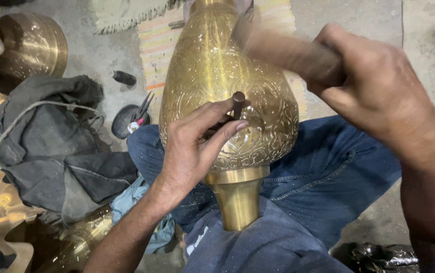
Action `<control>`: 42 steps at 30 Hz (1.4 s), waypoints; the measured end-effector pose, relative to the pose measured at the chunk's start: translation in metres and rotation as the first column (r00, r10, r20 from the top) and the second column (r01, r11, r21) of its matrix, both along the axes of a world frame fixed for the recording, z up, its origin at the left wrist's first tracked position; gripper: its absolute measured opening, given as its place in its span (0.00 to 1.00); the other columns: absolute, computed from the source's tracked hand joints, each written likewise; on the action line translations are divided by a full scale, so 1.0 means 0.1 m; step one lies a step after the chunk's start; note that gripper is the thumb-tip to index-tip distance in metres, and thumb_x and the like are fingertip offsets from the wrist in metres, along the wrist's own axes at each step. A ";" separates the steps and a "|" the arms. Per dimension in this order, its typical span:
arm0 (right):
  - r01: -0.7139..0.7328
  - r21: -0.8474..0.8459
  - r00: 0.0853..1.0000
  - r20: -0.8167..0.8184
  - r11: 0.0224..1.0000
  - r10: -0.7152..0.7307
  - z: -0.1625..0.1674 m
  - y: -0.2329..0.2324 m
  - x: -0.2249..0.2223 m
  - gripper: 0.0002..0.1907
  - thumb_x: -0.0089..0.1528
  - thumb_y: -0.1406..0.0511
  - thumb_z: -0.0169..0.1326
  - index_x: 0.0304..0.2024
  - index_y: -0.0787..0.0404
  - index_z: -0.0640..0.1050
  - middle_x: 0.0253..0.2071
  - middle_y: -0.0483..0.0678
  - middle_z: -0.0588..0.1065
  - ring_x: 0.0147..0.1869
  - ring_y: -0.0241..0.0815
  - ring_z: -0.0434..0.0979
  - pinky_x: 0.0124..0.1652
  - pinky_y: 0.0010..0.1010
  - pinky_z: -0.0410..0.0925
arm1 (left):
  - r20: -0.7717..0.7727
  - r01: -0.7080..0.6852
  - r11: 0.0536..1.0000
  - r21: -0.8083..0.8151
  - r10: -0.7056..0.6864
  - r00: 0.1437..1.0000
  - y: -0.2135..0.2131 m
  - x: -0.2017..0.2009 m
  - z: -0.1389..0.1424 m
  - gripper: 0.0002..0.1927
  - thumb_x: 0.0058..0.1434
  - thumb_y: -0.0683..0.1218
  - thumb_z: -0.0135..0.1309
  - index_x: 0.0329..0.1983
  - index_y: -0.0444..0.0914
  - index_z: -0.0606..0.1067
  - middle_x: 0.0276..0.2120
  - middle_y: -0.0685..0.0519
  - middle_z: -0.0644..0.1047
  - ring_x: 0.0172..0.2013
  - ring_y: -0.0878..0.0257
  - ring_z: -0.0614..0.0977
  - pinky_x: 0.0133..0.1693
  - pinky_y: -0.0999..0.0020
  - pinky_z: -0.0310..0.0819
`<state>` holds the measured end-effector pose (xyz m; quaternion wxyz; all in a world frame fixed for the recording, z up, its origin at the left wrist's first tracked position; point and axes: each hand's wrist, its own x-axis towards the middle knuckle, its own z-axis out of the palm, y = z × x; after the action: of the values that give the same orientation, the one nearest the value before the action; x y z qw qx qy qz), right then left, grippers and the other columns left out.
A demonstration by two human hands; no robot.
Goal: The person sits cross-legged on the floor with a large brass vessel resting on their lap and decorates its surface by hand. They hold a chisel-like punch against the brass with one hand and strike it with a wooden mallet held in the other hand, working the patterned design across the vessel, occasionally repositioning the punch and rotating their grip to reach new areas.
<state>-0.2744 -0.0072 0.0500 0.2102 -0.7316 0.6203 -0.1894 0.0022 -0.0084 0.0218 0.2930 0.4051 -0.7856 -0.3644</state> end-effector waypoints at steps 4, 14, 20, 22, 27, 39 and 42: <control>-0.109 -0.160 0.946 -0.321 0.981 0.053 0.01 0.01 0.01 0.15 0.61 0.65 0.63 0.46 0.61 0.73 0.30 0.48 0.75 0.38 0.47 0.80 0.41 0.44 0.71 | 0.036 -0.003 1.000 -0.012 0.004 0.999 0.01 0.02 -0.02 0.16 0.65 0.44 0.64 0.53 0.32 0.78 0.42 0.46 0.84 0.42 0.60 0.88 0.41 0.67 0.85; -0.160 -0.217 0.964 -0.243 0.963 0.106 0.04 0.00 0.02 0.18 0.57 0.68 0.65 0.45 0.62 0.72 0.32 0.55 0.75 0.38 0.57 0.79 0.38 0.45 0.71 | 0.020 0.016 1.000 0.021 -0.016 1.000 0.02 0.03 -0.03 0.18 0.66 0.43 0.62 0.57 0.34 0.78 0.46 0.48 0.84 0.42 0.62 0.88 0.41 0.69 0.87; -0.138 -0.193 0.969 -0.229 0.971 0.092 0.01 0.02 0.00 0.17 0.56 0.69 0.65 0.44 0.63 0.72 0.32 0.55 0.75 0.38 0.58 0.78 0.38 0.45 0.71 | 0.036 -0.015 1.000 0.011 0.015 0.999 0.02 0.01 0.03 0.17 0.63 0.44 0.64 0.54 0.33 0.79 0.42 0.48 0.84 0.41 0.62 0.88 0.40 0.68 0.85; -0.159 -0.245 0.954 -0.288 0.956 0.085 0.01 0.04 -0.01 0.17 0.55 0.68 0.65 0.43 0.64 0.73 0.32 0.55 0.75 0.38 0.57 0.78 0.38 0.45 0.71 | 0.040 -0.024 0.999 0.023 0.023 0.999 -0.02 -0.02 0.03 0.17 0.62 0.44 0.65 0.52 0.33 0.79 0.40 0.48 0.84 0.39 0.62 0.88 0.38 0.68 0.85; 0.007 -0.144 0.974 -0.221 0.989 -0.039 -0.07 0.07 -0.03 0.16 0.60 0.68 0.65 0.46 0.64 0.74 0.29 0.55 0.75 0.33 0.53 0.79 0.34 0.43 0.70 | -0.001 0.031 0.999 0.030 -0.031 1.000 -0.04 -0.03 0.05 0.18 0.65 0.44 0.63 0.56 0.32 0.78 0.43 0.47 0.84 0.42 0.62 0.88 0.40 0.68 0.86; -0.144 -0.306 0.933 -0.358 0.941 0.026 -0.28 0.10 -0.12 0.13 0.58 0.70 0.65 0.42 0.61 0.75 0.28 0.50 0.75 0.30 0.46 0.76 0.36 0.42 0.71 | 0.070 0.078 0.996 0.041 -0.081 0.994 -0.08 -0.04 0.08 0.17 0.65 0.44 0.63 0.54 0.32 0.78 0.42 0.46 0.84 0.41 0.61 0.88 0.41 0.66 0.86; 0.155 0.129 0.970 0.169 0.979 -0.176 -0.23 0.08 -0.11 0.10 0.65 0.66 0.59 0.44 0.61 0.72 0.24 0.50 0.72 0.26 0.47 0.75 0.28 0.36 0.68 | 0.030 0.069 0.994 0.088 -0.071 0.997 -0.10 -0.06 0.07 0.18 0.64 0.45 0.62 0.54 0.33 0.78 0.44 0.47 0.84 0.41 0.62 0.88 0.40 0.68 0.87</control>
<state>-0.2855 0.0012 0.0268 0.2903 -0.6439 0.6676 -0.2353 -0.0034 -0.0179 0.0289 0.2490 0.3957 -0.7875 -0.4015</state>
